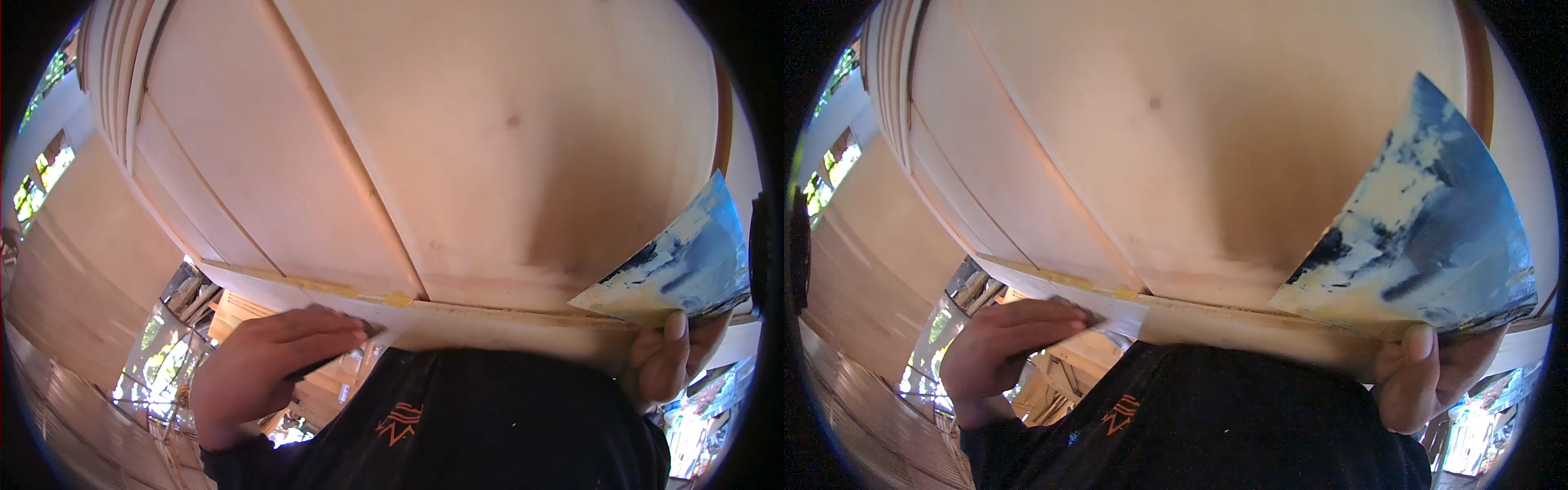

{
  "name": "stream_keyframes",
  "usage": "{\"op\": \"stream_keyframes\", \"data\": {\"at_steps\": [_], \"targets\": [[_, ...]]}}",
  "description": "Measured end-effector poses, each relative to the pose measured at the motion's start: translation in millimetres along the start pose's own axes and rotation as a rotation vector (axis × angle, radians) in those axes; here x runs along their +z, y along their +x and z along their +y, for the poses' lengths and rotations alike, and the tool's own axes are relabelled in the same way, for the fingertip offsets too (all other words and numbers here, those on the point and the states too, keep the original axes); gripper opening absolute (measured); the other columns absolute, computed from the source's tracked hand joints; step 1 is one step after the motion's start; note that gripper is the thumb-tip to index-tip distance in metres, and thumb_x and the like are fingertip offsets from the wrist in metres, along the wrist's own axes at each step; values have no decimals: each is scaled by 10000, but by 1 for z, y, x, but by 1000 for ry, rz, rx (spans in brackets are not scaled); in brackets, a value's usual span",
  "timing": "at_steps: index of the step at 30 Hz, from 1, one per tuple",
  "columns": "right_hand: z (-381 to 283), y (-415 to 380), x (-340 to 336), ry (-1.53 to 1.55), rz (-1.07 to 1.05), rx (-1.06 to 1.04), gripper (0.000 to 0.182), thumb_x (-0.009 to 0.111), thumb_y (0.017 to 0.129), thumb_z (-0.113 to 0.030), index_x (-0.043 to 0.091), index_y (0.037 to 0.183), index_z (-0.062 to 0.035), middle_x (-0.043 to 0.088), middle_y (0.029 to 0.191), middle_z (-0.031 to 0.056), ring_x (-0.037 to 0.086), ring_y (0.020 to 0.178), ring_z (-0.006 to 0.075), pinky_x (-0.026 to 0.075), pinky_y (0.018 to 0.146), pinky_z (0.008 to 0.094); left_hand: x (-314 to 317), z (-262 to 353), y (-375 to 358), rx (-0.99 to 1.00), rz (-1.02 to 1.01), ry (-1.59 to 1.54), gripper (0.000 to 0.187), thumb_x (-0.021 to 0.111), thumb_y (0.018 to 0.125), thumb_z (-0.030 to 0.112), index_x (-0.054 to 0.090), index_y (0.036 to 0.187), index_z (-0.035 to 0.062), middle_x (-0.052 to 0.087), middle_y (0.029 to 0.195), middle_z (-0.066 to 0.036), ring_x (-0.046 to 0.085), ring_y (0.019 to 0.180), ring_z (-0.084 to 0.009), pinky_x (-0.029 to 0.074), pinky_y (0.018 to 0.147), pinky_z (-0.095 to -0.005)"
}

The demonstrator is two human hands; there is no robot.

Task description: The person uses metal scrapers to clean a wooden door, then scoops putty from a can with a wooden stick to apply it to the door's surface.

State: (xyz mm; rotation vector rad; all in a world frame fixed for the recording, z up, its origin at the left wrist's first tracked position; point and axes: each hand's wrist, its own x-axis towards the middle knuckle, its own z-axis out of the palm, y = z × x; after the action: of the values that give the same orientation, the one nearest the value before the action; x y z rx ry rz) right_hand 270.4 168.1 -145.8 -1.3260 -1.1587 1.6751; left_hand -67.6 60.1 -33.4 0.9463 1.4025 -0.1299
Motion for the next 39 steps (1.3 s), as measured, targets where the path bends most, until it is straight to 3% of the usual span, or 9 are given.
{"op": "stream_keyframes", "data": {"at_steps": [4, 11, 15, 18, 21, 26, 27, 31, 39], "targets": [[-11, -2, 12, -127, 80, 131, 656, 566, 786, -142, 262, 1320, 87, 500, 1175, 195, 493, 1041, 218, 357, 926, 313, -6, 18, -7, -30, 347, 156, 418, 624, 663, -44, 617, 1066, 67, 615, 1089, -107, 585, 1026, -309, 488, 870, -369], [-32, 13, 56, 287, -115, 367, 590, 540, 785, -28, 297, 1317, 52, 521, 1168, 136, 507, 1075, 198, 371, 942, 302, 26, 38, 17, 445, 784, 419, 304, 646, 756, -2, 599, 1048, 68, 612, 1066, -116, 590, 982, -308, 517, 825, -378], [-44, 8, 75, 601, -318, 607, 589, 523, 779, 34, 294, 1321, 53, 531, 1170, 134, 527, 1076, 191, 392, 941, 301, 45, 40, 31, 772, 990, 553, 268, 625, 811, 76, 586, 1074, 107, 568, 1155, -96, 539, 1076, -307, 466, 908, -418], [-57, 1, 85, 702, -325, 557, 593, 524, 769, 46, 297, 1316, 55, 524, 1183, 142, 523, 1099, 195, 392, 957, 314, 61, 13, 49, 847, 1118, 564, 313, 620, 793, 50, 582, 1101, 91, 548, 1189, -116, 513, 1114, -327, 431, 943, -453], [-69, 0, 75, 659, -286, 379, 571, 512, 779, 57, 299, 1309, 65, 521, 1185, 142, 525, 1094, 196, 400, 947, 304, 55, -14, 26, 539, 971, 700, 377, 627, 748, 15, 581, 1119, 63, 541, 1206, -142, 505, 1123, -349, 417, 950, -475], [-52, 11, 64, 409, -157, 119, 528, 490, 806, 49, 306, 1300, 69, 507, 1182, 127, 518, 1072, 177, 402, 916, 286, 44, -12, -25, 352, 954, 631, 438, 604, 681, -49, 586, 1111, 33, 557, 1197, -135, 511, 1124, -334, 422, 931, -484], [-43, 15, 62, 368, -173, 61, 510, 475, 818, 48, 308, 1300, 65, 507, 1182, 129, 510, 1086, 175, 395, 930, 284, 41, 0, -33, 231, 818, 727, 377, 531, 746, -29, 581, 1114, 32, 559, 1198, -118, 527, 1109, -326, 422, 934, -463], [-34, 18, 62, 386, -194, 103, 503, 457, 827, 53, 304, 1306, 64, 504, 1188, 132, 505, 1098, 174, 390, 950, 296, 46, 11, -31, 262, 428, 970, 324, 471, 809, 152, 603, 1103, 119, 559, 1205, -40, 486, 1148, -260, 364, 980, -446], [-26, 18, 52, 276, -179, 99, 521, 473, 834, 14, 295, 1319, 77, 507, 1191, 144, 514, 1092, 181, 405, 939, 288, 47, 23, -5, 316, 260, 1073, 319, 506, 780, 155, 616, 1077, 113, 561, 1175, -62, 475, 1148, -274, 324, 1001, -490]]}}
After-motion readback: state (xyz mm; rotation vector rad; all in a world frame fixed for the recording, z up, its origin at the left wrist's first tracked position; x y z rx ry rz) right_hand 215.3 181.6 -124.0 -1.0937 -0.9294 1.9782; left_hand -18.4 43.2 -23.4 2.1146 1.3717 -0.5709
